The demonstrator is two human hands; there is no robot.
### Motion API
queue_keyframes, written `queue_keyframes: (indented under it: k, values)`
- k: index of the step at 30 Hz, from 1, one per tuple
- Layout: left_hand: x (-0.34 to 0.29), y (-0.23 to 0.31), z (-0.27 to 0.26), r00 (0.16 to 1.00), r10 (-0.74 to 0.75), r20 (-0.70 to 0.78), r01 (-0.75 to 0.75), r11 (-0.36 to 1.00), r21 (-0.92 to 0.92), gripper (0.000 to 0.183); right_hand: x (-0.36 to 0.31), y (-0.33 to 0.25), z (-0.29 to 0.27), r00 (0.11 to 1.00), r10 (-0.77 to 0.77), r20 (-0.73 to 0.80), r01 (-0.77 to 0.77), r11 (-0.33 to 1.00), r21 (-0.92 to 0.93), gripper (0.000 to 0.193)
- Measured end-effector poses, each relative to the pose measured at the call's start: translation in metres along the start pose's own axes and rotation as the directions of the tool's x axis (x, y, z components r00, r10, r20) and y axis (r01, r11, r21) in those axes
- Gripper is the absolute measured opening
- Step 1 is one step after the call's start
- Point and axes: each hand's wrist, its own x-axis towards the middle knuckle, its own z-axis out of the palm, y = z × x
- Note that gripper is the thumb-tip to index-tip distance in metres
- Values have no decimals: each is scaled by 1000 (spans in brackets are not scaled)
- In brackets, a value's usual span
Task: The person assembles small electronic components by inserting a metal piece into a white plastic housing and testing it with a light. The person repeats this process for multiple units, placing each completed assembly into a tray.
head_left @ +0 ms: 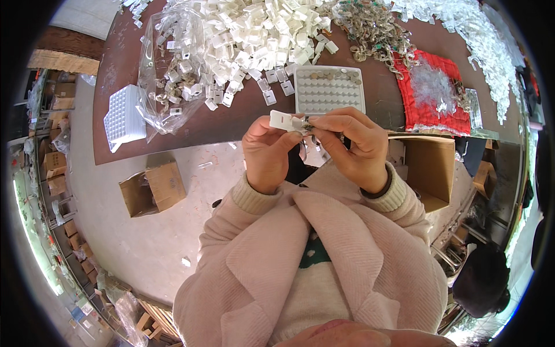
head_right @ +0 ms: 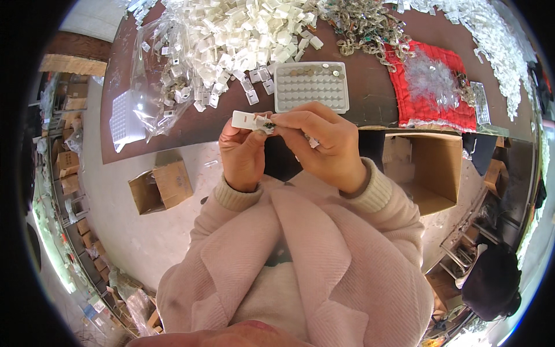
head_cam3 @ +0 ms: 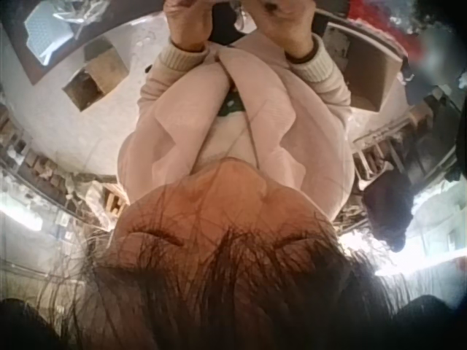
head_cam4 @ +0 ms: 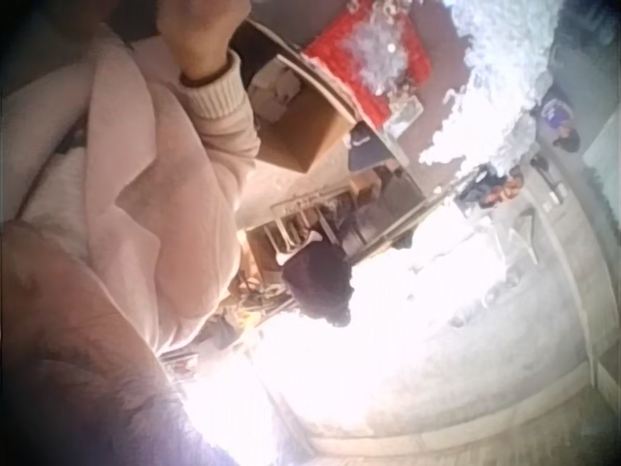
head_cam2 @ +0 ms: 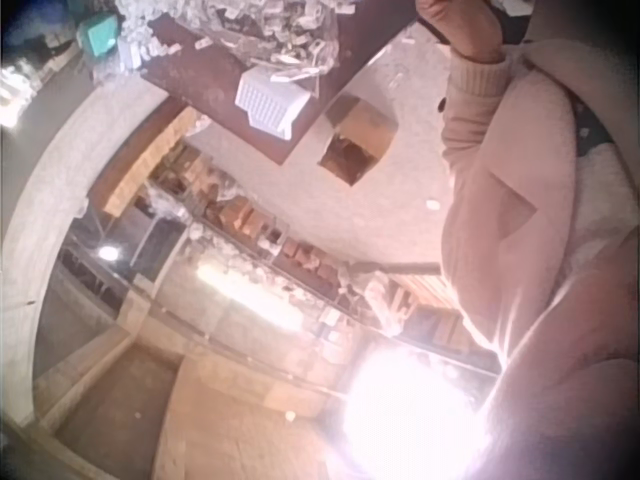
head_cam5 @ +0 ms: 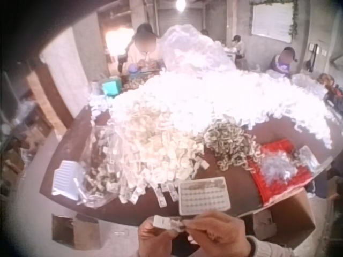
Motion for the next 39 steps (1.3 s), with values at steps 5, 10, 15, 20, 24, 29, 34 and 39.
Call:
queue_keyframes:
  k: [5, 10, 15, 20, 24, 29, 34, 39]
  values:
    - [0, 0, 2, 996, 73, 46, -74, 997, 29, 29, 0, -1, 3, 999, -8, 32, 8, 1000, -2, 24]
    - [1, 1, 1, 988, 135, 68, -142, 984, 105, 26, -1, -1, 2, 998, 36, 48, -39, 997, 61, 24]
    - [0, 0, -1, 963, 224, 149, -243, 963, 121, 30, 2, 2, -4, 985, 30, 169, -48, 993, 104, 28]
    - [-2, -3, 0, 947, 305, 106, -317, 939, 135, 29, -4, 5, 0, 987, 45, 155, -66, 989, 130, 32]
    - [-5, -2, 2, 964, 261, 43, -264, 949, 169, 26, -8, 7, 9, 997, 8, 78, -11, 999, 37, 34]
    - [-2, -4, 3, 932, 350, 96, -362, 909, 208, 26, -7, 3, 15, 997, 52, 52, -54, 998, 32, 34]
    - [-3, -9, 5, 939, 333, 90, -345, 913, 218, 27, -6, -4, 14, 989, 146, 14, -147, 988, 46, 23]
    - [-7, -8, 5, 960, 275, 50, -280, 948, 154, 19, -4, 3, 16, 959, 279, 59, -280, 884, 374, 19]
